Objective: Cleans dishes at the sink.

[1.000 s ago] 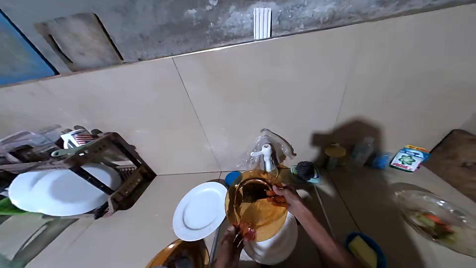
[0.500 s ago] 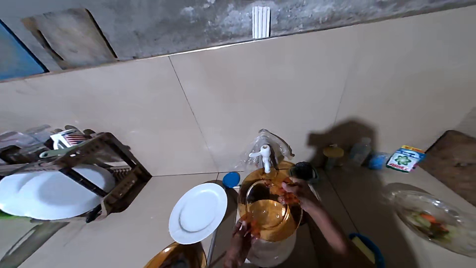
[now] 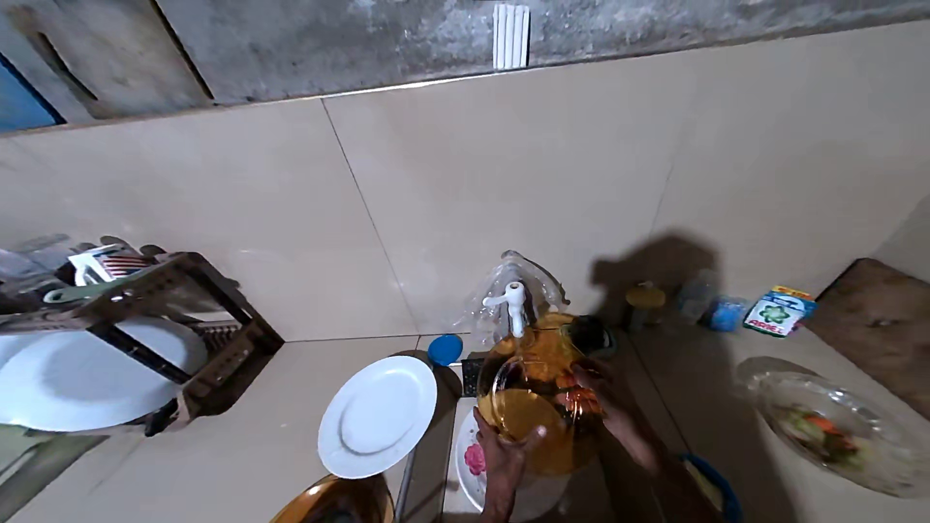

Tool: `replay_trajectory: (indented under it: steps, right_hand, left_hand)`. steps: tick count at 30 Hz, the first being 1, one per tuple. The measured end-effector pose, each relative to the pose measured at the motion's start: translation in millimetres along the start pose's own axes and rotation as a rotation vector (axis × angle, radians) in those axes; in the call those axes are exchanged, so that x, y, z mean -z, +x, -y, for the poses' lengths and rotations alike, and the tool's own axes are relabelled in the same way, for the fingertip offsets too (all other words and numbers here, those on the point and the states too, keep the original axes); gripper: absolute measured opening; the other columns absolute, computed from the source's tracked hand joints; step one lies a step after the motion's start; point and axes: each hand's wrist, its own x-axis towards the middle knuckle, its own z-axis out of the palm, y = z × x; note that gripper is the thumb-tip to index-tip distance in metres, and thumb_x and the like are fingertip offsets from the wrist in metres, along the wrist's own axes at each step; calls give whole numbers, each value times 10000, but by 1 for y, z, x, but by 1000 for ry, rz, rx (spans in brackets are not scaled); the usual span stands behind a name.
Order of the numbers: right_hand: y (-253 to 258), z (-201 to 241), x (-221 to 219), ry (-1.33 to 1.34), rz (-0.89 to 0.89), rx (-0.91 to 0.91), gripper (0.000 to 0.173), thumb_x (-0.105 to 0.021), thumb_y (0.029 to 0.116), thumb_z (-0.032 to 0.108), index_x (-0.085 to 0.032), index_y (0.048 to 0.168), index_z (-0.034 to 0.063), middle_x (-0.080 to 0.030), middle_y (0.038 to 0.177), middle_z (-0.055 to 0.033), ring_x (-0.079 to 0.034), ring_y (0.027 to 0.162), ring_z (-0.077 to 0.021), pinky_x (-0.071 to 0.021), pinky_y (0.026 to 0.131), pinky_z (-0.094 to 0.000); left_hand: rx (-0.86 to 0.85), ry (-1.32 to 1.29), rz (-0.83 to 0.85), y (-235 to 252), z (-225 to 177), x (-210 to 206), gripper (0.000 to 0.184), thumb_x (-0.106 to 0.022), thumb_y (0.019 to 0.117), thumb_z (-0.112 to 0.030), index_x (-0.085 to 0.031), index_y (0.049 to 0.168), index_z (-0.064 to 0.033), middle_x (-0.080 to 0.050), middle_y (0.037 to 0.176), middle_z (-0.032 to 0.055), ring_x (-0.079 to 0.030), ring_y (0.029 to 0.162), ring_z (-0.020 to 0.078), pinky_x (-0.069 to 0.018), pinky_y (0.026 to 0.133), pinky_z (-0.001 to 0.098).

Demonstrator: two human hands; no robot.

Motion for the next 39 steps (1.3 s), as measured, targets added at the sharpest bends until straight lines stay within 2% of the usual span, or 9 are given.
replay_trajectory:
  steps: [4, 9, 13, 19, 25, 28, 30, 35, 39]
  right_hand:
    - [-8, -7, -1, 98, 9, -25, 269, -647, 1005, 161, -643, 1222, 2, -712, 1023, -158, -716, 865, -237, -621, 733, -400]
    - [-11, -9, -5, 231, 35, -136, 280, -584, 1045, 146, -581, 1271, -18, -740, 961, -205, -750, 769, -303, -643, 662, -413]
    - [-12, -13, -2, 269, 85, -210, 313, -510, 1078, 152, -506, 1355, 5, -735, 987, -207, -750, 790, -311, -637, 670, -407]
    - [-4, -28, 3, 251, 30, -250, 316, -527, 1075, 208, -545, 1317, 6, -731, 932, -187, -740, 755, -282, -625, 642, -391]
    - [0, -48, -3, -60, -70, -35, 306, -565, 1059, 247, -639, 1219, -3, -663, 826, -101, -629, 612, -167, -555, 557, -320]
    - [-5, -46, -12, -475, -100, 139, 452, -464, 1089, 282, -542, 1440, 9, -632, 1333, -208, -644, 1176, -295, -518, 1016, -446]
    - [-13, -48, -22, -759, -32, 261, 586, -366, 1097, 363, -363, 1579, 28, -380, 1598, -243, -368, 1483, -397, -286, 1225, -542]
    - [-60, -87, -91, -892, -52, 928, 563, -347, 1086, 459, -484, 1546, 166, -422, 1621, -50, -332, 1528, -311, -179, 1175, -756]
    - [-33, -55, -95, -959, 164, 708, 526, -234, 1096, 485, -392, 1583, 367, -302, 1683, -16, -197, 1571, -340, -103, 1201, -733]
  left_hand:
    - [-27, 27, -76, -1, -11, 9, 1237, -919, 717, -329, -122, 1610, -18, -439, 1467, 327, -522, 1294, 402, -470, 1062, 513]
    - [138, -68, -139, 11, -15, 23, 460, -585, 1047, -321, -493, 1357, 5, -624, 816, 176, -576, 618, 227, -511, 600, 414]
    - [153, -210, -70, 14, -13, 38, 330, -557, 1061, -261, -540, 1196, 40, -604, 771, 129, -581, 596, 176, -513, 549, 334]
    - [167, -597, 356, 8, -12, 76, 331, -290, 1109, -125, -437, 1383, -12, -742, 988, 172, -758, 815, 266, -643, 681, 384]
    - [142, -499, 368, -9, -34, 77, 320, -482, 1026, 21, -475, 1347, 21, -727, 1011, 155, -738, 821, 220, -631, 728, 356]
    - [71, -421, 259, -15, -33, 69, 284, -494, 1004, 44, -514, 1287, 51, -724, 948, 125, -720, 798, 176, -611, 728, 329]
    - [52, -407, 201, -19, -35, 65, 280, -479, 998, 50, -516, 1275, 70, -713, 935, 112, -709, 809, 162, -608, 762, 335]
    - [94, -332, 147, -30, -47, 61, 272, -509, 983, 39, -516, 1253, 64, -695, 849, 88, -667, 701, 130, -579, 666, 306]
    - [139, -349, 85, -39, -45, 67, 294, -486, 1007, 31, -473, 1298, 65, -686, 888, 104, -680, 743, 143, -594, 705, 329]
